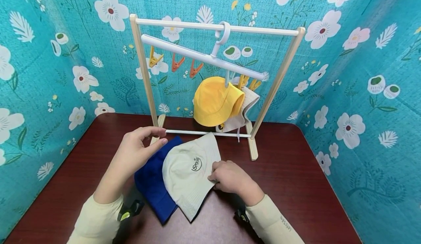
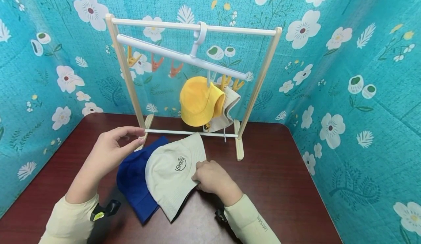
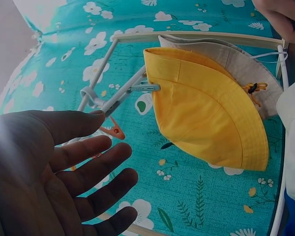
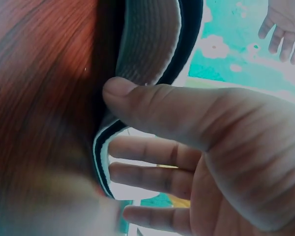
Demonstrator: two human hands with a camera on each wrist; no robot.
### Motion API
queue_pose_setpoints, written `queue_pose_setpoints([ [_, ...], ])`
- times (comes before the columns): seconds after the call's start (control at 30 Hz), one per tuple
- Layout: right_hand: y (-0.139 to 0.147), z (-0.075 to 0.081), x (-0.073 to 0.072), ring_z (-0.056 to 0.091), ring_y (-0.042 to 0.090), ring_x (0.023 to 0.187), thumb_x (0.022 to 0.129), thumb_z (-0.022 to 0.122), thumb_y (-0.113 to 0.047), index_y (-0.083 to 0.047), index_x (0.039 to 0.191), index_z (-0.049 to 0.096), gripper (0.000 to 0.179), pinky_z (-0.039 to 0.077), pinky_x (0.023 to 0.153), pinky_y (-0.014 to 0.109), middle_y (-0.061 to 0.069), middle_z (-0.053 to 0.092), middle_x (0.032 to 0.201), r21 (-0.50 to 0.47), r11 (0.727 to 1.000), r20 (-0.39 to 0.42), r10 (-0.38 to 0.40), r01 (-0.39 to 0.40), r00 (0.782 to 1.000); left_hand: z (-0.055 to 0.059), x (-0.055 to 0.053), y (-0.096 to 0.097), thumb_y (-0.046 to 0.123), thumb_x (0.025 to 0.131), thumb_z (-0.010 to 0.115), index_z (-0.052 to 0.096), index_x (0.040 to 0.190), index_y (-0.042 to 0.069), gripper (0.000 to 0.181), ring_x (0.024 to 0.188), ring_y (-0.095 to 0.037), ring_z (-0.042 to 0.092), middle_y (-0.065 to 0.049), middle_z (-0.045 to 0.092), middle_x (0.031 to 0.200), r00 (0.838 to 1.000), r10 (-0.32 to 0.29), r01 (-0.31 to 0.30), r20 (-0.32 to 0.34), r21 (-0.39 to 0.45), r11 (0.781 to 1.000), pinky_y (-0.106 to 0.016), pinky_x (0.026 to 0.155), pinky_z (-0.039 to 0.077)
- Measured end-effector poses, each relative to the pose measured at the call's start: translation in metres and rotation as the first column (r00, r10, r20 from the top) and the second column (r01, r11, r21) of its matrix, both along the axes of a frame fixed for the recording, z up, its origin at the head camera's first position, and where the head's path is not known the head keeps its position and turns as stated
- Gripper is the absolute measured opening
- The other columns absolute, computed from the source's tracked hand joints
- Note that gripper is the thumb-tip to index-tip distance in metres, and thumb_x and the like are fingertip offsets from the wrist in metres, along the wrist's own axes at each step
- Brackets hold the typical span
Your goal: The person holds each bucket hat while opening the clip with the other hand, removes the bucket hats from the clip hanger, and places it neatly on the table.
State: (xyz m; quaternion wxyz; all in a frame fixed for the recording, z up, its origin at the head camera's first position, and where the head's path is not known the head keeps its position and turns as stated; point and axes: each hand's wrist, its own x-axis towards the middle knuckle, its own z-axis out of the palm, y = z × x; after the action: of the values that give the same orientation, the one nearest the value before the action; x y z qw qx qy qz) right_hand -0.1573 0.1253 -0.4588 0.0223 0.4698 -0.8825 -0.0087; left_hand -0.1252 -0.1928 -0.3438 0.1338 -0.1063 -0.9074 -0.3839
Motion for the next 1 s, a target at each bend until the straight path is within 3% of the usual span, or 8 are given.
queue_pose_setpoints([
  [0.13,-0.002,0.001,0.003,0.062,0.014,0.084,0.073,0.089,-0.025,-0.034,0.091,0.078,0.023,0.046,0.067,0.034,-0.008,0.062,0.091,0.046,0.999,0.002,-0.025,0.025,1.000,0.000,0.000,0.000,0.029,0.094,0.076,0.073,0.119,0.015,0.029,0.099,-0.019,0.064,-0.002,0.073,0.112,1.000,-0.001,0.001,0.006,0.000,1.000,-0.042,0.083,0.053],
  [0.37,0.003,0.006,0.001,0.065,0.013,0.094,0.078,0.087,-0.027,-0.030,0.109,0.080,0.032,0.050,0.076,0.035,-0.007,0.066,0.101,0.048,0.998,0.111,-0.056,0.051,0.992,0.000,0.002,0.001,0.029,0.095,0.076,0.073,0.120,0.016,0.029,0.100,-0.020,0.064,-0.002,0.073,0.112,1.000,-0.004,0.003,0.022,0.012,1.000,-0.044,0.084,0.054],
  [0.6,0.008,0.010,-0.003,0.067,0.007,0.095,0.082,0.084,-0.023,-0.027,0.102,0.080,0.021,0.053,0.079,0.034,-0.009,0.069,0.103,0.013,0.999,0.166,-0.043,0.041,0.985,0.002,0.002,0.001,0.029,0.095,0.076,0.074,0.120,0.016,0.029,0.098,-0.018,0.063,-0.001,0.073,0.112,1.000,0.000,0.000,0.016,0.003,1.000,-0.041,0.082,0.053],
  [1.0,0.013,0.014,-0.006,0.069,0.007,0.100,0.084,0.082,-0.020,-0.021,0.109,0.081,0.026,0.054,0.090,0.034,-0.009,0.072,0.109,0.002,0.997,0.235,-0.071,0.073,0.969,0.002,0.001,0.001,0.029,0.094,0.076,0.074,0.119,0.016,0.028,0.091,-0.018,0.060,-0.003,0.074,0.110,1.000,-0.003,0.003,0.020,-0.007,1.000,-0.034,0.076,0.050],
])
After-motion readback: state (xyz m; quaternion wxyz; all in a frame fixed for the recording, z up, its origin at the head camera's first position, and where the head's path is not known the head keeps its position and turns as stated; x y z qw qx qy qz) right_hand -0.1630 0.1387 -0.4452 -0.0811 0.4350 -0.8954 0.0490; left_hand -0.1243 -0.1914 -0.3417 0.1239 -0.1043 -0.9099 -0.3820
